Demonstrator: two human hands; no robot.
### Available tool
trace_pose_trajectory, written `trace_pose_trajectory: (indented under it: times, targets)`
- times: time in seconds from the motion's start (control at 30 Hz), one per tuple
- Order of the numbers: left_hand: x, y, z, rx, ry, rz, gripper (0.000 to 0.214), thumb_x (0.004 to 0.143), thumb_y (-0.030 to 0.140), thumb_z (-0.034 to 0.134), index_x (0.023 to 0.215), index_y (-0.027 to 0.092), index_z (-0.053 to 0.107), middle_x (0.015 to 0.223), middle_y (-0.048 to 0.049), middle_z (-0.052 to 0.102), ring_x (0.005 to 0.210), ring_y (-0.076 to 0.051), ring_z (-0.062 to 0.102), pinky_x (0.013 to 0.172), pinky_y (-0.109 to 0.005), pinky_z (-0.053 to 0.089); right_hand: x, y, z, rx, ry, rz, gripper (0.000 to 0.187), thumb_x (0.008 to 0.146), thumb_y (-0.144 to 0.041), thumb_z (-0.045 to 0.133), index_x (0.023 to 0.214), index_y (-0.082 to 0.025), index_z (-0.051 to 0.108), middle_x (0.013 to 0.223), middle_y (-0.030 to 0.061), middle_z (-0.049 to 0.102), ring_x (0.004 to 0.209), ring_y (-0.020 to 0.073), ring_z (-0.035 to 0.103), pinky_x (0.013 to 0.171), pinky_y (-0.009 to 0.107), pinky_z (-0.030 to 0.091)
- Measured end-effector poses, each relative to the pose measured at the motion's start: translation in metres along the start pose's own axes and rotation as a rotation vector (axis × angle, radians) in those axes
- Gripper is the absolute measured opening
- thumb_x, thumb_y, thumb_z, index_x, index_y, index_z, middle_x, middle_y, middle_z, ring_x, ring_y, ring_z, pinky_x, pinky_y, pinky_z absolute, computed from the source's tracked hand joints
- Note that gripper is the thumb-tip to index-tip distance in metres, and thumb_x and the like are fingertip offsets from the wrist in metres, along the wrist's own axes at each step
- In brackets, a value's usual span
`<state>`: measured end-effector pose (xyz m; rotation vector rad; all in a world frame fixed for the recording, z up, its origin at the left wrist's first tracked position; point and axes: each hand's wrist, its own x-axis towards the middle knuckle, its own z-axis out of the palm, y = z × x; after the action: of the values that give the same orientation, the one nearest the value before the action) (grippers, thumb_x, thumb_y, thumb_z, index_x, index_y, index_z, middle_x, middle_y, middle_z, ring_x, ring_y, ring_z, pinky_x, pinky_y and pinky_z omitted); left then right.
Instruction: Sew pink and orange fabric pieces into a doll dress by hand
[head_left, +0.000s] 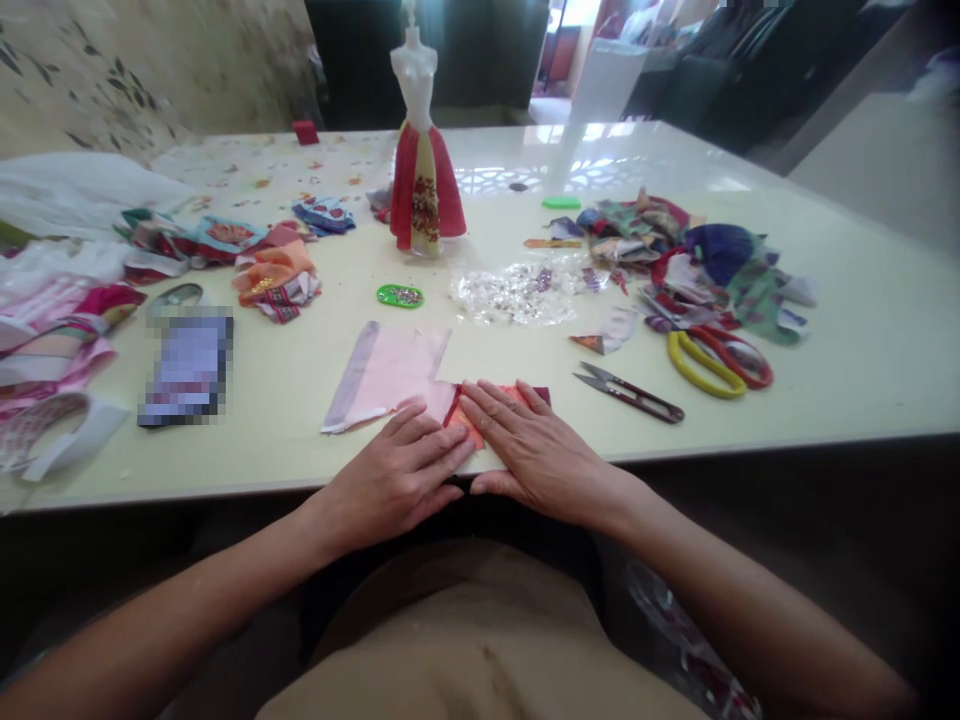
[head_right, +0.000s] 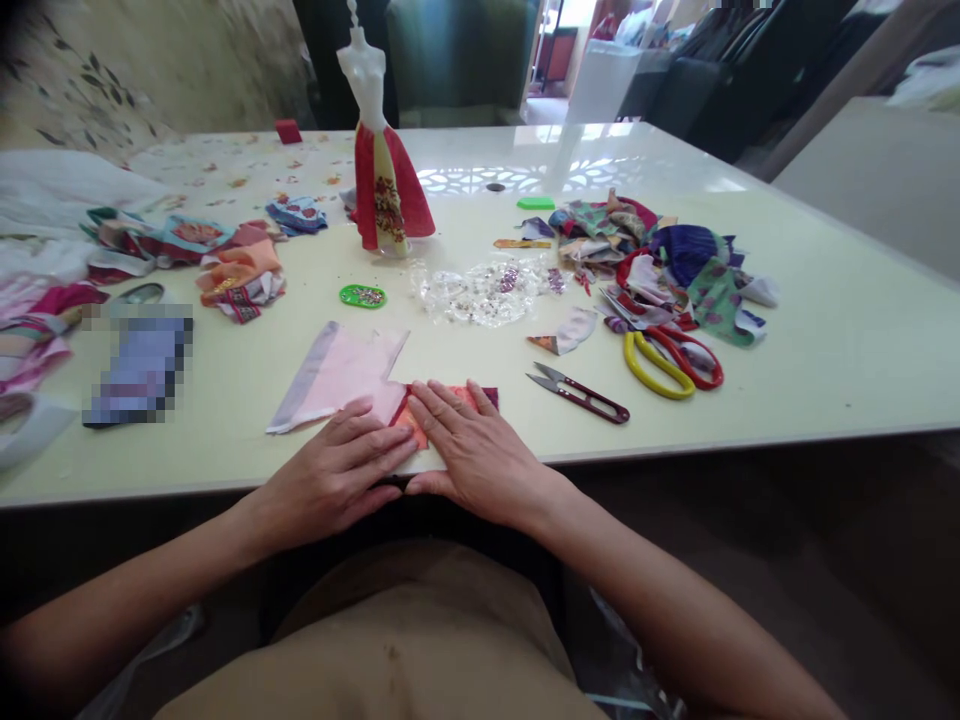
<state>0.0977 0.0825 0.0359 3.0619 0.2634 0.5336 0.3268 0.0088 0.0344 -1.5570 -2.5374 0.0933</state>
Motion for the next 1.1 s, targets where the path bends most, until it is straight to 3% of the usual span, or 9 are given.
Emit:
trace_pose_trajectory:
  times: [0.2, 0.37, 0.43, 0.5, 0.6, 0.73, 0.87, 1.1]
  targets:
    - [0.0, -0.001, -0.001, -0.079, 0.049, -0.011, 0.046, 0.095, 0.034, 0.059, 0.134, 0.012, 0.058, 0.132, -0.0127, 0.065, 0.125, -0.027, 0.056, 0.12, -0.052, 0.031, -0.002, 0.001, -0.004, 0.067, -0.051, 0.036, 0.092, 0.089, -0.077, 0.036, 0.158, -0.016, 0.027, 0.163, 0.0145, 0.02, 0.152, 0.0319, 0.018, 0.122, 0.059, 0.017]
    - [0.007, -0.005, -0.01, -0.18, 0.014, -0.098, 0.036, 0.098, 0.031, 0.051, 0.131, 0.019, 0.062, 0.13, -0.0085, 0.067, 0.123, -0.021, 0.059, 0.122, -0.046, 0.029, -0.007, 0.011, -0.011, 0.275, -0.055, 0.041, 0.08, 0.099, -0.068, 0.024, 0.161, -0.019, 0.01, 0.165, 0.0105, 0.016, 0.153, 0.0234, 0.013, 0.125, 0.051, 0.012]
    - [0.012, -0.006, -0.01, -0.142, -0.013, -0.115, 0.042, 0.101, 0.033, 0.046, 0.139, 0.018, 0.055, 0.143, -0.0097, 0.059, 0.136, -0.023, 0.049, 0.125, -0.047, 0.021, -0.009, 0.015, -0.011, 0.342, -0.026, 0.05, 0.074, 0.102, -0.062, 0.022, 0.161, -0.021, 0.004, 0.166, 0.0091, 0.014, 0.153, 0.021, 0.012, 0.125, 0.048, 0.013]
    - [0.016, -0.007, -0.006, -0.073, -0.083, -0.125, 0.06, 0.101, 0.048, 0.043, 0.15, 0.014, 0.041, 0.156, -0.0131, 0.043, 0.148, -0.026, 0.034, 0.126, -0.05, 0.011, -0.01, 0.017, -0.009, 0.362, 0.001, 0.058, 0.071, 0.104, -0.057, 0.022, 0.161, -0.022, 0.001, 0.165, 0.0087, 0.014, 0.153, 0.02, 0.013, 0.125, 0.047, 0.015]
    - [0.016, -0.006, 0.003, -0.015, -0.227, -0.153, 0.09, 0.093, 0.071, 0.035, 0.157, 0.01, 0.024, 0.163, -0.0173, 0.025, 0.153, -0.03, 0.022, 0.125, -0.052, 0.004, -0.008, 0.015, -0.006, 0.289, 0.01, 0.075, 0.071, 0.104, -0.055, 0.025, 0.161, -0.019, 0.006, 0.165, 0.0112, 0.018, 0.153, 0.0211, 0.015, 0.125, 0.048, 0.017]
    - [0.011, -0.004, 0.003, -0.002, -0.326, -0.182, 0.092, 0.092, 0.075, 0.029, 0.157, 0.011, 0.022, 0.165, -0.0164, 0.02, 0.155, -0.03, 0.014, 0.124, -0.052, 0.001, -0.004, 0.01, -0.003, 0.106, -0.03, 0.147, 0.075, 0.101, -0.057, 0.034, 0.158, -0.01, 0.024, 0.163, 0.0154, 0.02, 0.153, 0.0267, 0.016, 0.124, 0.052, 0.016]
    - [0.011, -0.002, -0.006, 0.012, -0.324, -0.177, 0.089, 0.093, 0.073, 0.03, 0.157, 0.01, 0.025, 0.164, -0.0173, 0.022, 0.154, -0.03, 0.015, 0.124, -0.052, 0.003, -0.004, 0.009, -0.002, 0.033, -0.033, 0.181, 0.076, 0.101, -0.057, 0.036, 0.156, -0.005, 0.027, 0.162, 0.0167, 0.021, 0.152, 0.027, 0.018, 0.124, 0.051, 0.018]
    - [0.008, 0.003, -0.004, 0.029, -0.272, -0.149, 0.088, 0.092, 0.069, 0.041, 0.154, 0.007, 0.031, 0.159, -0.0206, 0.033, 0.15, -0.032, 0.028, 0.124, -0.056, 0.004, -0.005, 0.008, -0.006, -0.012, 0.013, 0.141, 0.079, 0.099, -0.062, 0.036, 0.157, -0.009, 0.027, 0.162, 0.0167, 0.024, 0.151, 0.0291, 0.022, 0.122, 0.058, 0.018]
